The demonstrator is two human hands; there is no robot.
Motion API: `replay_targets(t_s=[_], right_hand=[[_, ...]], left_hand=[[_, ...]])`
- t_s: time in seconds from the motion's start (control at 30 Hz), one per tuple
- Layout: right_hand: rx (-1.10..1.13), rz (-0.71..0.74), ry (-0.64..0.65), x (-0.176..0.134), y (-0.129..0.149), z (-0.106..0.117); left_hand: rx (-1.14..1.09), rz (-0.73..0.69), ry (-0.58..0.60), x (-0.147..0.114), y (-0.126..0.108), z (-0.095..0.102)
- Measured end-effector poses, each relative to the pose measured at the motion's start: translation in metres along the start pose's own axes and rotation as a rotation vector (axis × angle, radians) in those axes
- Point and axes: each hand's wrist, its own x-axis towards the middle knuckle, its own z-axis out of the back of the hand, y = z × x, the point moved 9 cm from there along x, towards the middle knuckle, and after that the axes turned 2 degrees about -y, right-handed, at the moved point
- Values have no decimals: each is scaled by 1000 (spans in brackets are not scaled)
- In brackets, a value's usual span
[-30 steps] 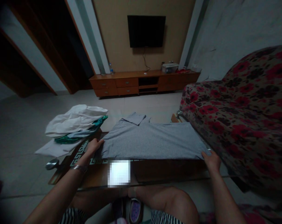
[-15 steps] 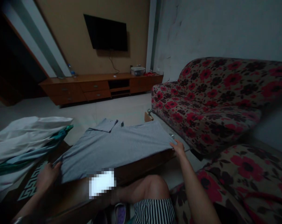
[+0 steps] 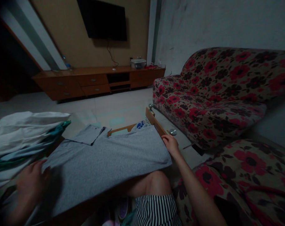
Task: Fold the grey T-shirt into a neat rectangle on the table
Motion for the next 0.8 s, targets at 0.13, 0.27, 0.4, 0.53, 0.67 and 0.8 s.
replay_targets(t_s=[0.13, 0.27, 0.4, 0.53, 0.67, 0.8], right_hand=[[-150, 189, 125, 84, 45, -47], [-286, 133, 187, 129, 41, -74], [-295, 113, 218, 141, 26, -82], [-315, 5, 193, 146, 12, -80], [-381, -138, 170, 148, 1, -81], [-449, -227, 168, 145, -1, -87]], left_hand=[[-60, -336, 74, 33, -103, -67], [2, -357, 231, 46, -145, -130], [124, -346, 206, 43, -143, -151], [187, -324, 131, 40, -139, -148], [215, -324, 84, 39, -140, -145], [221, -316, 68, 38, -142, -143]])
